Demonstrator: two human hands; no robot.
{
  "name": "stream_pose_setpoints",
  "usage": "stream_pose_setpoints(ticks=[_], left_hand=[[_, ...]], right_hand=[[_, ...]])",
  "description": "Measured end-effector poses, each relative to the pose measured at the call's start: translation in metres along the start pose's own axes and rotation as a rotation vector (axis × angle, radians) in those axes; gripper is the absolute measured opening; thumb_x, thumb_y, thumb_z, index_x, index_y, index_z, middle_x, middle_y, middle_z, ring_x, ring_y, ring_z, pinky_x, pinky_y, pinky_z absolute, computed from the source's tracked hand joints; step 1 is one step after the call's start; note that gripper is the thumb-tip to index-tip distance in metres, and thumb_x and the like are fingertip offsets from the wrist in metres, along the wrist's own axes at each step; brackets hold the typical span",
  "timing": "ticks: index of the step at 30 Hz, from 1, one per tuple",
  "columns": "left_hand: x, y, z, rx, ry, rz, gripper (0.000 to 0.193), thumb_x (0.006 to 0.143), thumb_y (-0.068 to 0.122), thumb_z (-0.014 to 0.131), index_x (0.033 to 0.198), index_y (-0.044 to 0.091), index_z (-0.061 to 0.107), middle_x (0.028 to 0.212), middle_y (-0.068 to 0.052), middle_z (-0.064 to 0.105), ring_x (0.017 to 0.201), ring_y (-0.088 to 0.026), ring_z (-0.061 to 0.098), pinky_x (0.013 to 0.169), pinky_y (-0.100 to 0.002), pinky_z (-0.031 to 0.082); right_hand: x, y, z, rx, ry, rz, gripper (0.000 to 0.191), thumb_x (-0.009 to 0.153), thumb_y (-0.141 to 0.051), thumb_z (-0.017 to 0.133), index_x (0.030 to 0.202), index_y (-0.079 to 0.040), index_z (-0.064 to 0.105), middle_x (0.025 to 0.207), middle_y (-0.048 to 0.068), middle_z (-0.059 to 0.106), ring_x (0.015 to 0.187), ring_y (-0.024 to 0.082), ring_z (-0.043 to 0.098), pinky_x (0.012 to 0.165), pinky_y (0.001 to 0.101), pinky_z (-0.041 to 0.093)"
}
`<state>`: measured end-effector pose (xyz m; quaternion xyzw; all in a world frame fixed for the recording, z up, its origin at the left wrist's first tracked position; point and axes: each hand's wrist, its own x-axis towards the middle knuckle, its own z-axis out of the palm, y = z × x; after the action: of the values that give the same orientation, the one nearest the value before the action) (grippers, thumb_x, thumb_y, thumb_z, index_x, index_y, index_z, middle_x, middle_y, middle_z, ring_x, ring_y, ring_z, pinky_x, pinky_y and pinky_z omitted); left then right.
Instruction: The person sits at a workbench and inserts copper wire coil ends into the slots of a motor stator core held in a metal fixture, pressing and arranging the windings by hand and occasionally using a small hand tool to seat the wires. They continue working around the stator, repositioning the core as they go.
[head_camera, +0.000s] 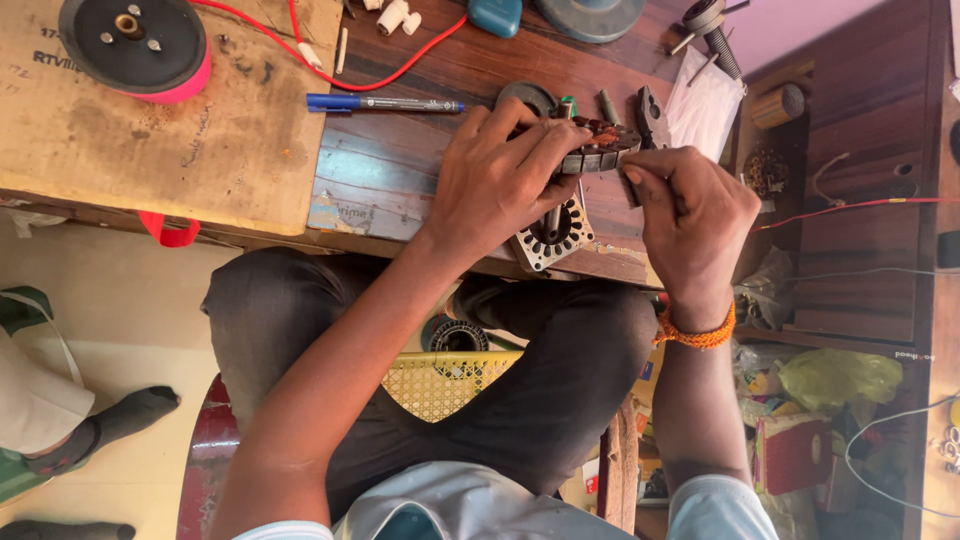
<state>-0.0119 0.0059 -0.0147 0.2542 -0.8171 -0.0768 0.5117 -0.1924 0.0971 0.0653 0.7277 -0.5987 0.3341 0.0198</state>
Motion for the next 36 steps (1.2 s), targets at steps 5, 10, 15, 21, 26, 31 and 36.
stream_pose_setpoints(ticks=[5,10,15,21,26,31,36], left_hand=[[0.007,0.001,-0.008,0.014,-0.030,0.006,0.042,0.086,0.031,0.089,0.116,0.012,0.066,0.100,0.005,0.074,0.094,-0.016,0.061,0.077,-0.037,0.045],[0.032,0.011,-0.018,-0.047,-0.220,-0.265,0.048,0.089,0.058,0.080,0.101,0.013,0.069,0.088,-0.003,0.074,0.088,-0.024,0.067,0.074,-0.042,0.050],[0.061,-0.004,0.004,-0.123,-0.217,-0.533,0.046,0.078,0.045,0.084,0.105,0.010,0.072,0.082,-0.012,0.072,0.085,-0.034,0.072,0.069,-0.048,0.054],[0.058,-0.029,0.022,-0.584,-0.399,-0.582,0.018,0.077,0.023,0.077,0.090,0.011,0.077,0.081,-0.007,0.076,0.080,-0.022,0.075,0.072,-0.037,0.056],[0.053,-0.050,0.013,-0.718,-0.438,-0.316,0.013,0.082,0.011,0.076,0.095,0.010,0.079,0.086,-0.006,0.078,0.083,-0.022,0.075,0.074,-0.036,0.055],[0.055,-0.045,0.000,-0.629,-0.480,-0.364,0.015,0.079,0.013,0.077,0.094,0.013,0.080,0.082,-0.005,0.078,0.079,-0.020,0.077,0.072,-0.033,0.055],[0.057,-0.046,-0.005,-0.586,-0.453,-0.240,0.018,0.078,0.010,0.078,0.095,0.009,0.081,0.085,-0.008,0.078,0.080,-0.023,0.076,0.073,-0.035,0.055]], right_hand=[[0.014,0.018,0.009,-0.009,0.006,0.000,0.006,0.103,0.005,0.077,0.107,0.001,0.074,0.094,0.012,0.075,0.072,0.018,0.065,0.066,0.0290,0.047],[0.037,0.035,0.018,0.025,-0.017,-0.118,0.006,0.102,0.005,0.077,0.105,0.001,0.073,0.094,0.011,0.074,0.078,0.014,0.069,0.068,0.0264,0.051],[0.047,0.036,0.018,-0.053,-0.017,-0.075,0.007,0.098,0.004,0.082,0.099,0.001,0.076,0.089,0.008,0.071,0.068,0.012,0.055,0.061,0.0287,0.041],[0.052,0.018,0.015,-0.079,0.031,0.070,0.014,0.089,0.005,0.087,0.092,0.005,0.073,0.061,0.008,0.045,0.056,0.011,0.036,0.053,0.0305,0.028],[0.036,-0.010,-0.002,0.082,-0.111,0.245,0.012,0.096,0.000,0.086,0.097,0.003,0.074,0.067,0.002,0.054,0.059,0.004,0.042,0.054,0.0224,0.029],[0.016,-0.030,-0.003,0.132,-0.108,0.222,0.013,0.096,0.001,0.084,0.102,0.002,0.072,0.084,0.002,0.068,0.067,0.002,0.054,0.058,0.0189,0.038],[0.002,-0.033,0.000,0.064,-0.061,0.248,0.013,0.097,0.001,0.087,0.102,0.002,0.075,0.077,0.002,0.064,0.059,0.002,0.050,0.054,0.0193,0.035]])
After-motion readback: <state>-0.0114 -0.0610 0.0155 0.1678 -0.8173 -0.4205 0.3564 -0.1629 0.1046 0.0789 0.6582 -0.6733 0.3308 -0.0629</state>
